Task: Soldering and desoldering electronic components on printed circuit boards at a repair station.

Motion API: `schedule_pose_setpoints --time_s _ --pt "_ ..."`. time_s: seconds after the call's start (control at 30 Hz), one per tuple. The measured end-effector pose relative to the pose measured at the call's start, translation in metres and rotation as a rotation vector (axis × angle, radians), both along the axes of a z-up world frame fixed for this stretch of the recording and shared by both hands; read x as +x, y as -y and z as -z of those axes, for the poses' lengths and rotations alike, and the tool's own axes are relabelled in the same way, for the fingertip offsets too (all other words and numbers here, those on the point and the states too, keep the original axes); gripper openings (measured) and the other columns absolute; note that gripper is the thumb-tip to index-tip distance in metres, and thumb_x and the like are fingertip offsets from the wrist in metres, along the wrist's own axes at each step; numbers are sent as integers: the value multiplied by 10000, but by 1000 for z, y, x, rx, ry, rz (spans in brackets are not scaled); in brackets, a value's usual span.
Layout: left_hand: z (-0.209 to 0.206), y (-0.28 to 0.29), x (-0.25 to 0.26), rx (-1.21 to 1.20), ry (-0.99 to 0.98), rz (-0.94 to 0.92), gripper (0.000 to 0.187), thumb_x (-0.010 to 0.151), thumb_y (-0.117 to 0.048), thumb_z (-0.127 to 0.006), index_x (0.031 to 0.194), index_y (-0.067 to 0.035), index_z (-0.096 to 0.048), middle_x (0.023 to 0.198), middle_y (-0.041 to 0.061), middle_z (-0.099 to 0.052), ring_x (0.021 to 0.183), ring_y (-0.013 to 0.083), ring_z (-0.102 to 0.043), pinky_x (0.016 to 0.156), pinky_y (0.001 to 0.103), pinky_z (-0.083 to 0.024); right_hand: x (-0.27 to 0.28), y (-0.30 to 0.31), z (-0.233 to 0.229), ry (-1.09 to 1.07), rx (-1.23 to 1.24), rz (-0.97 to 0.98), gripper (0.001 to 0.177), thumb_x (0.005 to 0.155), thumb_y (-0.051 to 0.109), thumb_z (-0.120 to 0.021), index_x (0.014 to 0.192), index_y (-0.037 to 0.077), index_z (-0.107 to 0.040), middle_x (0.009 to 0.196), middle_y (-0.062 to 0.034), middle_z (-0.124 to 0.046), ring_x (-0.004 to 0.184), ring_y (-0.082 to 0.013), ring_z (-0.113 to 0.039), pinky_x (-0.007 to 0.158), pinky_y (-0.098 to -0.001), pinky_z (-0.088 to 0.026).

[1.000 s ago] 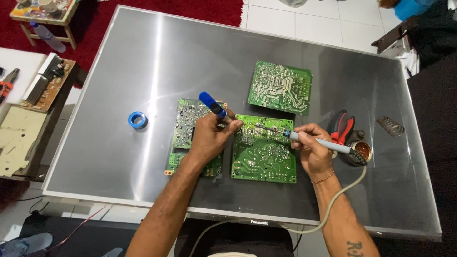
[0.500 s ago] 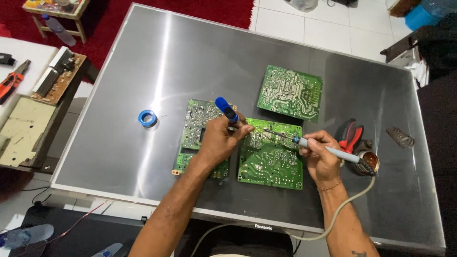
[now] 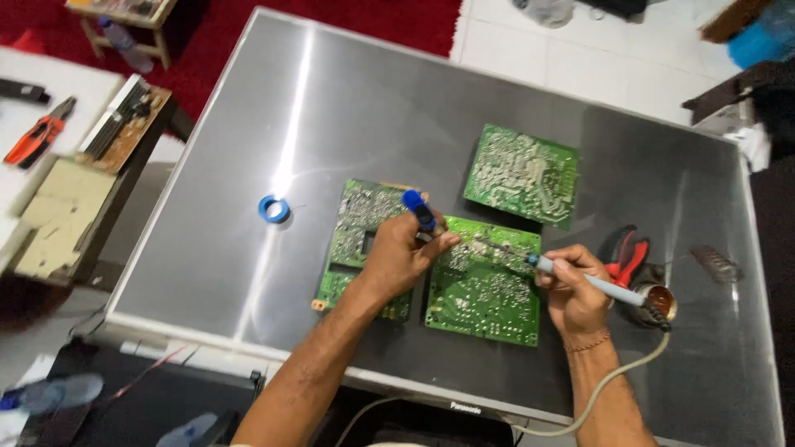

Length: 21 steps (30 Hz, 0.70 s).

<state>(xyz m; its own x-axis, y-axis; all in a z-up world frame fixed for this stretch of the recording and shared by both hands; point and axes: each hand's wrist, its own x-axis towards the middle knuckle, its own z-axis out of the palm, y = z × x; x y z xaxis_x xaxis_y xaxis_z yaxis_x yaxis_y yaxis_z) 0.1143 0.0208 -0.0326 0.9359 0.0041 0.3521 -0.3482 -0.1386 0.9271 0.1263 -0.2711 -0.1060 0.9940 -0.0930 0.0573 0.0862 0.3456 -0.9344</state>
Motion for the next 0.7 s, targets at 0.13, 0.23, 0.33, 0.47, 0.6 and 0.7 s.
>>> schedule_pose_setpoints --time_s 0.13,0.23,0.33,0.47,0.6,0.7 --pt "-6 -2 -3 3 48 -26 197 799 -96 -794 859 26 -652 723 209 -653 706 369 -696 505 405 -591 -1 2 -1 -2 -17 -9 246 827 177 -658 962 -28 -636 668 -129 -604 553 -137 -572 565 -245 -505" --pt "5 1 -2 -20 76 -43 229 787 -130 -812 870 10 -651 720 194 -658 701 344 -702 529 376 -581 -2 0 -2 11 -31 -12 260 822 178 -660 967 -35 -627 625 -140 -576 533 -154 -581 550 -262 -515" --pt "-2 -4 -3 220 -154 67 204 899 -302 -664 861 -116 -588 773 30 -658 675 132 -643 624 280 -578 -7 1 -15 8 0 -103 103 881 111 -629 921 18 -648 732 -101 -585 643 -163 -545 589 -235 -477" --pt "-1 -6 -4 181 -218 68 198 896 -296 -680 895 -106 -621 786 29 -636 669 117 -612 588 240 -565 -10 -3 -22 6 -8 -96 95 857 101 -618 911 35 -658 725 -79 -596 621 -156 -561 577 -237 -498" --pt "-1 -5 0 127 -248 47 246 882 -340 -668 911 -101 -619 809 37 -656 698 138 -648 620 280 -582 -12 -5 -29 9 -8 -77 80 858 114 -642 864 36 -658 686 -75 -577 605 -161 -562 539 -214 -495" --pt "0 -5 0 143 -210 50 226 899 -332 -665 883 -115 -603 781 19 -635 665 113 -617 584 251 -564 -17 -8 -34 53 -64 -66 78 836 124 -660 836 46 -665 674 -62 -602 579 -143 -578 511 -216 -500"
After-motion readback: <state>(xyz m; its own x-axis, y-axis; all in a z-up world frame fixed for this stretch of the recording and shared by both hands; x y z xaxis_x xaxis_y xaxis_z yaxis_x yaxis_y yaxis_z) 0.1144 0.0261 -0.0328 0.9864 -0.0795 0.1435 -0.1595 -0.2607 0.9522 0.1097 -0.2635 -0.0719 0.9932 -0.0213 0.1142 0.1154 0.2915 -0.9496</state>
